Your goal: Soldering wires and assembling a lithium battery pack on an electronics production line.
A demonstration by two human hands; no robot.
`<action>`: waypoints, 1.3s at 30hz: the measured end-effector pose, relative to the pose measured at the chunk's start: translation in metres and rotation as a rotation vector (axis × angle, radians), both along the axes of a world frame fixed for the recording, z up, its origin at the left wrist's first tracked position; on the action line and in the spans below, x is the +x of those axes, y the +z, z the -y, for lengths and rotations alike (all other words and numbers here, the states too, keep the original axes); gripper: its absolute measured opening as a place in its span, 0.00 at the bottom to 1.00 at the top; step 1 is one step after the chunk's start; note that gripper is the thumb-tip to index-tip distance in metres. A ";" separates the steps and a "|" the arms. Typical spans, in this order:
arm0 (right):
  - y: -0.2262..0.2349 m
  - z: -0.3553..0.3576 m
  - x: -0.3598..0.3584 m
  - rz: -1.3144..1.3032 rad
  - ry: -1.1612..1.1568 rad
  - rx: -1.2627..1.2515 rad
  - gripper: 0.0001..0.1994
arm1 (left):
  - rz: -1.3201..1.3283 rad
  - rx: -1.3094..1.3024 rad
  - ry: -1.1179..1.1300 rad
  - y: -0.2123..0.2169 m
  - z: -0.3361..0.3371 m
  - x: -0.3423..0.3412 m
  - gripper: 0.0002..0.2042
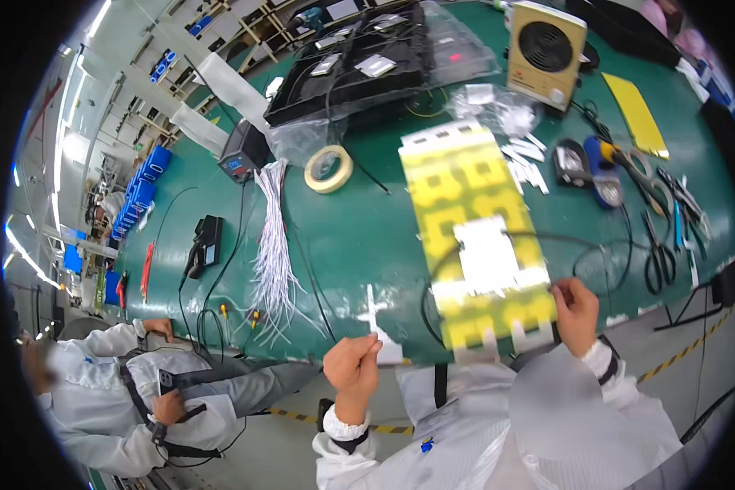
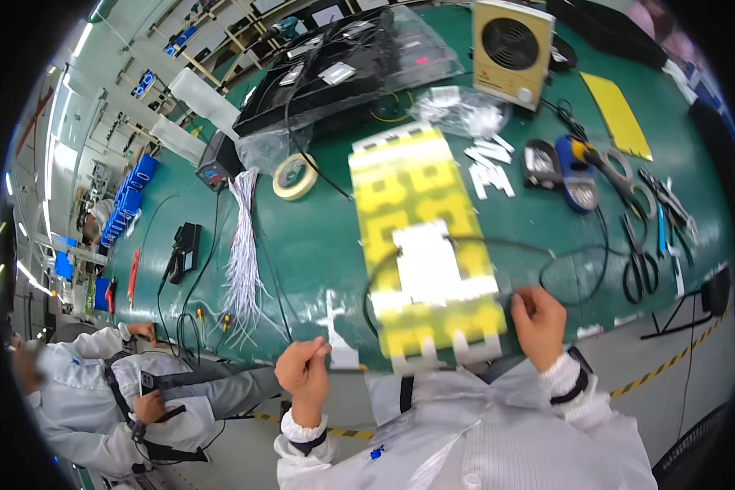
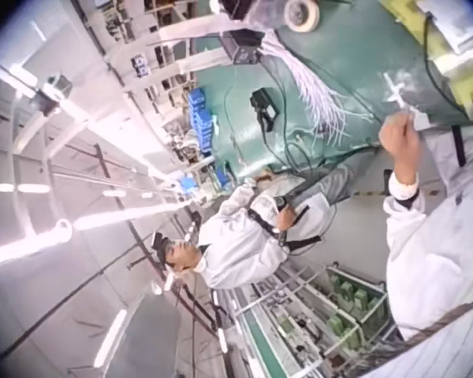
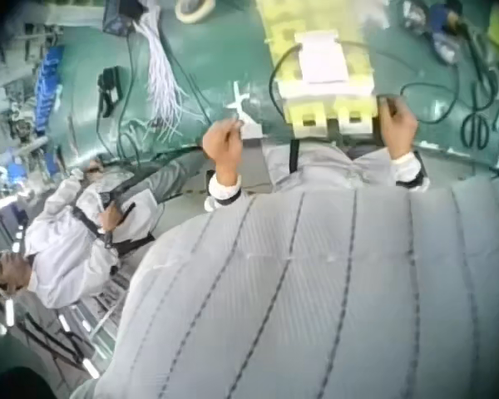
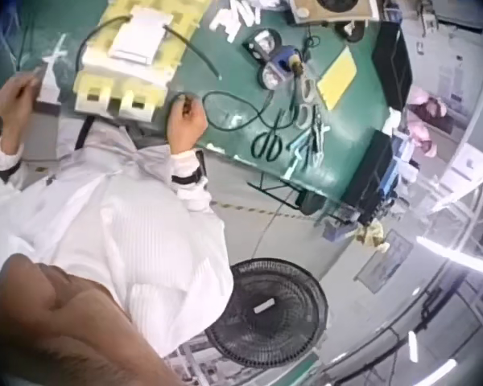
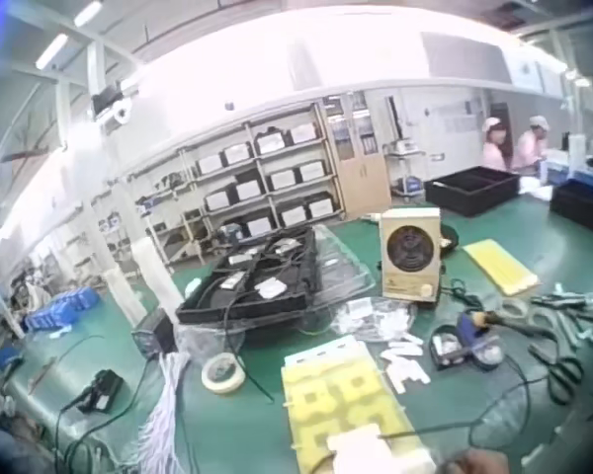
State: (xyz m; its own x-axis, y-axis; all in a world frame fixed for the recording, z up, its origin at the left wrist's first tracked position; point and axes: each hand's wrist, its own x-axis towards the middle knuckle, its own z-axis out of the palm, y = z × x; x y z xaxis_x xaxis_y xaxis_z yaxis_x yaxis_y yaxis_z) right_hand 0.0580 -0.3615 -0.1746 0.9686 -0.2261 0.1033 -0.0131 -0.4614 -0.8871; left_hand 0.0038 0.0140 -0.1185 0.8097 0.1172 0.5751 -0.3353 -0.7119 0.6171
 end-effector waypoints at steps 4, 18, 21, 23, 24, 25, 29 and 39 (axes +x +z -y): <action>0.029 -0.006 -0.013 0.177 -0.135 0.470 0.04 | 0.251 0.312 -0.128 0.058 0.063 -0.037 0.08; 0.113 -0.009 -0.115 0.615 0.451 -0.051 0.16 | 0.388 0.321 -0.460 0.101 0.123 -0.073 0.11; 0.102 0.022 -0.099 0.359 0.518 0.195 0.15 | 0.396 0.269 -0.397 0.100 0.114 -0.066 0.11; 0.091 0.038 -0.065 0.241 0.358 0.511 0.13 | 0.419 0.270 -0.388 0.097 0.109 -0.061 0.10; 0.085 0.045 -0.042 0.263 0.261 0.597 0.12 | 0.442 0.246 -0.357 0.095 0.108 -0.058 0.10; 0.082 0.054 -0.017 0.198 0.165 0.835 0.12 | 0.425 0.220 -0.358 0.093 0.107 -0.053 0.09; 0.069 0.083 0.061 0.126 -0.150 1.305 0.21 | 0.345 0.229 -0.310 0.091 0.101 -0.046 0.07; 0.090 0.096 0.163 -0.009 -0.225 0.776 0.21 | 0.157 0.333 -0.266 0.083 0.098 -0.034 0.03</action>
